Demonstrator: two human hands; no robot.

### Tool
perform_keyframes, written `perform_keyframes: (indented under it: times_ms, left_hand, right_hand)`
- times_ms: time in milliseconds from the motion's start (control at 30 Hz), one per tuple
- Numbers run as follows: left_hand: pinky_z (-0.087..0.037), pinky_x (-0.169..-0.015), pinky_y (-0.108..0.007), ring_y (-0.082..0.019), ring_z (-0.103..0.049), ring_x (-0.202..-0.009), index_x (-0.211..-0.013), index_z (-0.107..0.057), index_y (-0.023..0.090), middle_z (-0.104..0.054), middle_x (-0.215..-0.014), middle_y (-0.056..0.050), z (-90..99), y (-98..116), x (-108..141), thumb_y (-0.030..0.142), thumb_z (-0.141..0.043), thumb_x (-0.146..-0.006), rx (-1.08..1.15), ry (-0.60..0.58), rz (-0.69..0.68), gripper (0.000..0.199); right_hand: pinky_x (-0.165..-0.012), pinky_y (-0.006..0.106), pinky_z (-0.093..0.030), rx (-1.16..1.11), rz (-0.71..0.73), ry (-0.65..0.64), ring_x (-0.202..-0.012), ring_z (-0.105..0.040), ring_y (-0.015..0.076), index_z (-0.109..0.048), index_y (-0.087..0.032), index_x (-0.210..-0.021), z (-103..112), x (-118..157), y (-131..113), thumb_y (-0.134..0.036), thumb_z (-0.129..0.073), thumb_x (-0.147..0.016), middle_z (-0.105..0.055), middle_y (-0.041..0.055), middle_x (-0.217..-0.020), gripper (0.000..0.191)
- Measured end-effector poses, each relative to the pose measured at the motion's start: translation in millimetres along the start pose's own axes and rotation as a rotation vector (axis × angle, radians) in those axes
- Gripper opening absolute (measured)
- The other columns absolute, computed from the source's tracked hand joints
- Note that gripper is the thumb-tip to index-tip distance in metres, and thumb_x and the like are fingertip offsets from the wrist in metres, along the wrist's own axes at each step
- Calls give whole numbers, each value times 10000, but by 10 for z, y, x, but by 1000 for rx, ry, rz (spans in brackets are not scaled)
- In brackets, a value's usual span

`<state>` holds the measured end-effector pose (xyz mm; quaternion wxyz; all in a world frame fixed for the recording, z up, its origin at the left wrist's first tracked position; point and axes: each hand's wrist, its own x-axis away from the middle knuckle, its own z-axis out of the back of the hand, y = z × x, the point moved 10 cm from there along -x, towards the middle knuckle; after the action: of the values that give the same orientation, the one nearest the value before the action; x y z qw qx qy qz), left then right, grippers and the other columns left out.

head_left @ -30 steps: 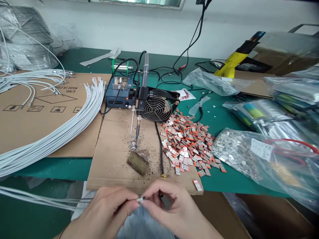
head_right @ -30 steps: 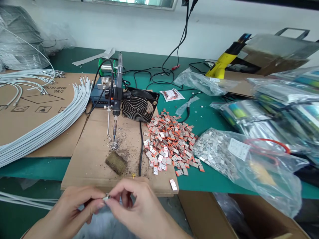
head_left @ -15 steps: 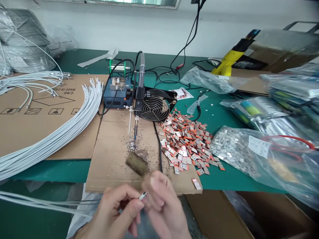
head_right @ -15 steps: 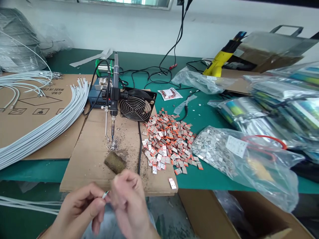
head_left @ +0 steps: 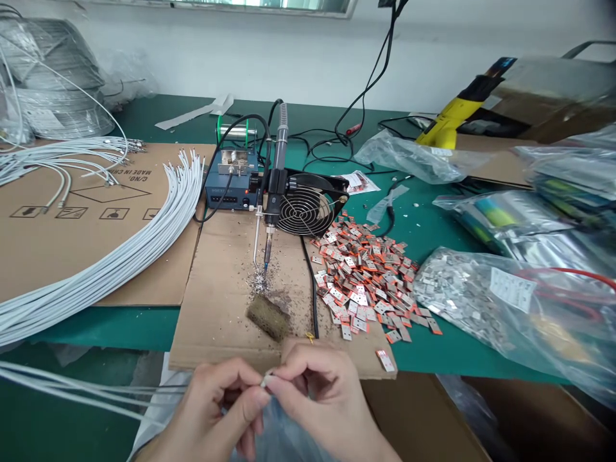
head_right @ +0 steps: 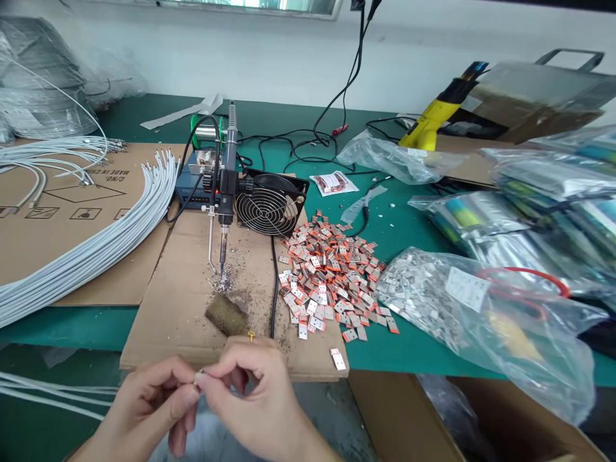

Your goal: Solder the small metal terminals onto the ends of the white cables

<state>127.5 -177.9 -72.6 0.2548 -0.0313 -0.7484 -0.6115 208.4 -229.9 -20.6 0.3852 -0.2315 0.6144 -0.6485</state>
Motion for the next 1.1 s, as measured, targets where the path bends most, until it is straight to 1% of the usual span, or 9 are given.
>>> perform_keyframes:
  times_ms: [133,200,367,467,533,600,767,967,1100]
  left_hand:
    - [-374,-419,-136,-50,-497,-405,-675,-405,128,-531,-530,4,-139,-48,-52,598,-563,-721,196,-75,-7,498]
    - [-381,-422,-139,-54,-502,-411,-673,-408,126,-536,-532,-2,-174,-53,-60,594,-577,-713,232,-98,-7,499]
    - [-373,-447,-151,-53,-481,-418,-753,-463,117,-506,-529,7,-114,-35,-55,609,-518,-754,170,-109,22,496]
    - [-278,-401,-144,-36,-339,-365,-741,-437,135,-415,-469,39,-192,13,-52,621,-402,-812,48,-252,8,493]
    - [-254,-419,-156,-47,-298,-384,-701,-416,144,-362,-453,43,-208,71,-51,595,-326,-857,-101,-295,-47,486]
    - [-279,-473,-169,-66,-320,-430,-680,-406,148,-353,-463,34,-199,131,-43,546,-277,-892,-269,-297,-113,468]
    - [-308,-545,-190,-86,-363,-494,-653,-364,157,-399,-521,10,-207,132,1,490,-256,-913,-420,-349,-143,436]
    - [-189,-401,-171,-42,-234,-376,-699,-379,153,-311,-475,59,-349,-27,-15,600,-333,-853,-67,-469,24,476]
    - [-173,-383,-167,-38,-225,-368,-672,-349,160,-291,-461,63,-361,6,-37,605,-358,-842,-4,-444,8,477]
  right_hand:
    - [-445,213,-306,-55,194,353,-445,-385,83,-541,-153,-621,88,159,-57,-88,-562,-751,-431,-18,-463,147]
    - [-465,217,-317,-128,243,416,-467,-398,90,-553,-176,-670,101,216,-45,-74,-546,-766,-437,-18,-483,140]
    - [-487,204,-317,-358,119,319,-545,-395,97,-561,-219,-780,300,151,84,-203,-537,-838,-444,-16,-598,65]
    - [-512,208,-331,-68,44,34,-580,-431,97,-634,-241,-906,208,65,17,-175,-649,-749,-525,-11,-662,171]
    - [-521,208,-340,42,6,-129,-580,-460,93,-657,-208,-856,95,52,-5,-154,-666,-724,-555,-8,-658,143]
    - [-534,205,-342,110,-2,-185,-585,-482,86,-648,-172,-754,51,46,-39,-110,-647,-722,-564,-7,-640,70]
    - [-556,211,-333,194,61,-233,-588,-500,82,-610,-150,-685,10,39,-116,-52,-652,-685,-569,-12,-610,106]
    - [-473,213,-329,-140,228,-32,-498,-451,90,-549,-152,-610,46,62,-123,-117,-610,-697,-528,12,-548,112]
    - [-511,225,-348,-84,214,-11,-548,-459,100,-576,-168,-717,39,74,-73,-116,-617,-700,-535,4,-602,68]
